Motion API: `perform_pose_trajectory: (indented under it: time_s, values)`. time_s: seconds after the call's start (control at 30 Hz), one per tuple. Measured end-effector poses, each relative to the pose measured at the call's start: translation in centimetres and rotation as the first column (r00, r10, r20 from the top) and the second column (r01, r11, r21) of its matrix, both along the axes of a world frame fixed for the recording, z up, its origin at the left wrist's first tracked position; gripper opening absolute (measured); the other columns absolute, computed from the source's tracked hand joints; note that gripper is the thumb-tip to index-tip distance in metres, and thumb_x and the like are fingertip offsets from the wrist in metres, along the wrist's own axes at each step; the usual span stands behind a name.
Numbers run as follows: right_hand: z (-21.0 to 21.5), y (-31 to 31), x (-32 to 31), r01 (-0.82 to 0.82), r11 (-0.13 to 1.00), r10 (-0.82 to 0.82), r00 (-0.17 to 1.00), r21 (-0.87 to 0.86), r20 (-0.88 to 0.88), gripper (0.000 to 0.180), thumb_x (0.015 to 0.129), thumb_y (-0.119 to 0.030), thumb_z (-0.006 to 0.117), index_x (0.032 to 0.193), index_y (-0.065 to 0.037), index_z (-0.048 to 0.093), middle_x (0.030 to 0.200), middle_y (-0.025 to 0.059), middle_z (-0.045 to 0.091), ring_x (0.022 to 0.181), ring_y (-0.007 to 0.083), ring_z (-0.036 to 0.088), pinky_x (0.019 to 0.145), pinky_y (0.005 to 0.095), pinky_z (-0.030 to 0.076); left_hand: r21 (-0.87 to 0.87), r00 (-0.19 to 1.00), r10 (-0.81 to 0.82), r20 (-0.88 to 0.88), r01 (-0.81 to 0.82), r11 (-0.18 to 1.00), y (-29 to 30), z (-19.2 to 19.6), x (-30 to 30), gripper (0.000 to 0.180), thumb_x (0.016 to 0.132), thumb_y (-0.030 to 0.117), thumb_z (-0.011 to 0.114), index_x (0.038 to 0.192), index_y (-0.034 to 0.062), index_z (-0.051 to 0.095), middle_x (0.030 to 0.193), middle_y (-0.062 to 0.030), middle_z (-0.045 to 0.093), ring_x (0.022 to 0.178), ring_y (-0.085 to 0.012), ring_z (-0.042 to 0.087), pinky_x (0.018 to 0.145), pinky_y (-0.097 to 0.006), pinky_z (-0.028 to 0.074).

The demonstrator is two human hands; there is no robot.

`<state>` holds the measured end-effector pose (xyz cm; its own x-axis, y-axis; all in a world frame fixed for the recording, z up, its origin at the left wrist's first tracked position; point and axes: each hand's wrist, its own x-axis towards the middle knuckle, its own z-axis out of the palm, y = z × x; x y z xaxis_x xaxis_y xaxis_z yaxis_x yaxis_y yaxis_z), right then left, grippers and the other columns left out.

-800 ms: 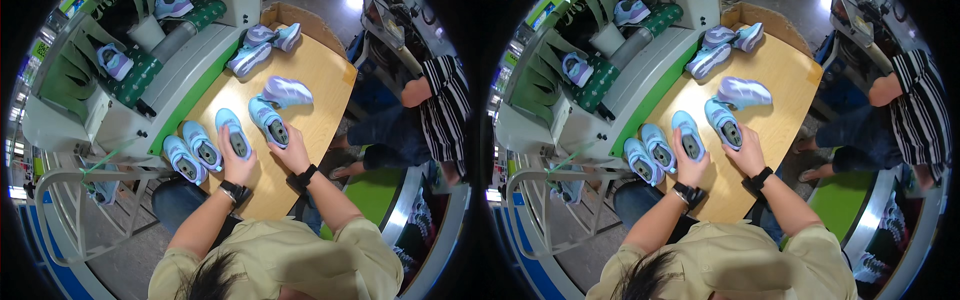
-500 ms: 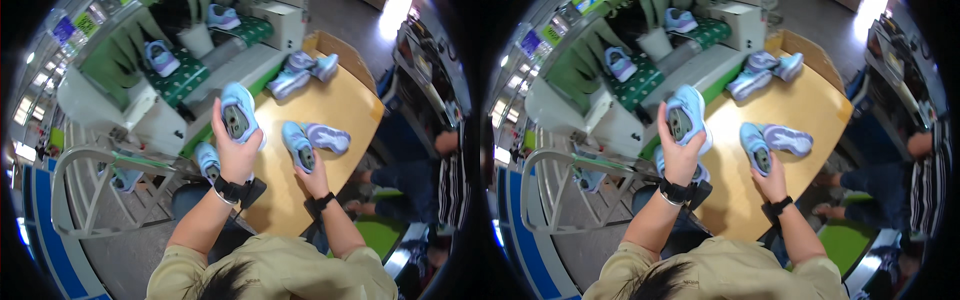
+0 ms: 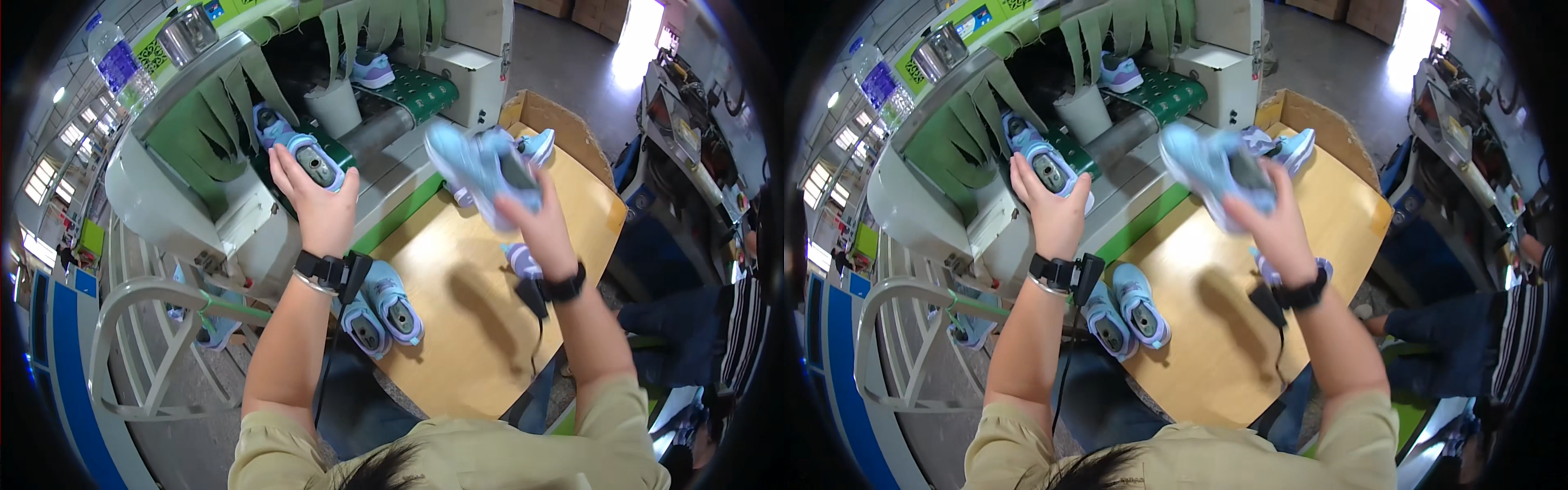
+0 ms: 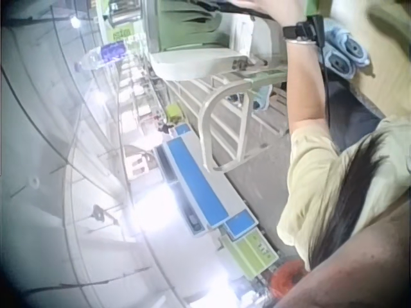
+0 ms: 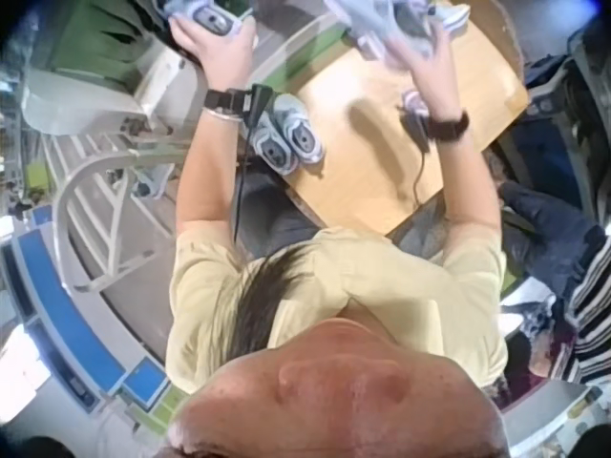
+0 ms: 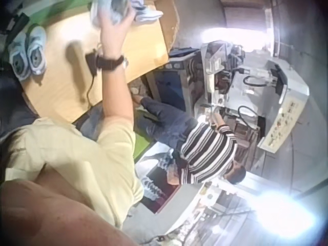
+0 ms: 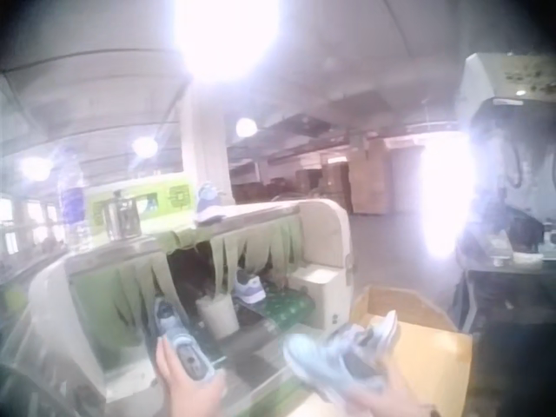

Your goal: The person picks up light blue and purple sneakers from a conveyor belt and a wooden table. They hold the shoes, turn them over to inspect the soles and uppers, and place them back on the table or conveyor. The person handles the shoes one at a time, repeating the process for multiple pairs.

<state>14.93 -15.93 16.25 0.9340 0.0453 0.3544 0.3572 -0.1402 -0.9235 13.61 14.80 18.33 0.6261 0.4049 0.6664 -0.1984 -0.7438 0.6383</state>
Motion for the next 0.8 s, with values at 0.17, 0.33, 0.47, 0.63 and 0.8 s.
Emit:
perform_pose_trajectory:
  time_s: [0.17, 0.33, 0.47, 0.63, 0.8]
  values:
    - [5.3, 8.9, 16.6, 0.022, 0.968, 0.017, 0.988, -0.251, 0.152, 0.075, 0.077, -0.034, 0.085, 0.138, -0.004, 0.055, 0.126, 0.0207, 0.066, 0.116, 0.0294, 0.065, 0.1, 0.0376, 0.05, -0.072, 0.999, -0.029, -0.039, 0.026, 0.997, 1.3, 0.3, 0.5, 0.111, 0.081, 0.017, 0.079, 0.158, -0.0054, 0.002, 0.161, -0.0311, 0.011, 0.15, -0.0448, 0.019, 0.123, -0.046, 0.022]
    - [4.1, 8.2, 22.3, 0.067, 0.934, 0.011, 0.977, -0.351, 0.215, 0.092, 0.072, -0.037, 0.087, 0.149, -0.007, 0.047, 0.131, 0.0247, 0.064, 0.121, 0.0332, 0.063, 0.104, 0.0399, 0.048, -0.076, 0.993, -0.096, -0.067, 0.091, 0.993, 0.7, 0.3, 2.3, 0.115, 0.081, 0.021, 0.081, 0.158, -0.0059, 0.001, 0.161, -0.0317, 0.011, 0.15, -0.0445, 0.019, 0.122, -0.045, 0.022]
    - [6.5, 5.3, 14.4, -0.195, 0.906, 0.224, 0.974, -0.375, 0.033, 0.082, 0.086, -0.05, 0.077, 0.148, -0.006, 0.047, 0.132, 0.0196, 0.064, 0.121, 0.0267, 0.061, 0.103, 0.0357, 0.048, -0.094, 0.977, 0.013, -0.212, -0.033, 0.995, 3.5, 1.5, 0.4, 0.124, 0.081, 0.038, 0.085, 0.157, -0.0094, 0.0, 0.161, -0.034, 0.01, 0.149, -0.0452, 0.021, 0.121, -0.044, 0.024]
    - [-1.7, -7.8, 1.0, -0.22, 0.667, 0.015, 0.959, -0.711, -0.283, 0.068, 0.098, -0.054, 0.06, 0.136, 0.002, 0.059, 0.136, 0.0215, 0.063, 0.128, 0.0339, 0.059, 0.108, 0.0398, 0.045, -0.023, 0.981, -0.173, -0.089, 0.171, 0.985, -2.2, -1.7, -5.9, 0.111, 0.089, 0.031, 0.078, 0.158, -0.008, 0.001, 0.162, -0.033, 0.006, 0.152, -0.0441, 0.012, 0.124, -0.048, 0.015]
    - [-13.7, -8.9, -9.2, 0.326, 0.64, -0.322, 0.936, -0.696, 0.142, 0.032, 0.097, -0.036, 0.062, 0.101, -0.005, 0.071, 0.096, 0.0158, 0.072, 0.093, 0.036, 0.065, 0.087, 0.046, 0.046, -0.045, 0.887, -0.19, -0.42, 0.189, 0.981, -4.6, -10.5, -13.2, 0.088, 0.098, 0.03, 0.064, 0.159, -0.0053, 0.011, 0.163, -0.033, 0.009, 0.151, -0.0487, 0.014, 0.123, -0.054, 0.012]
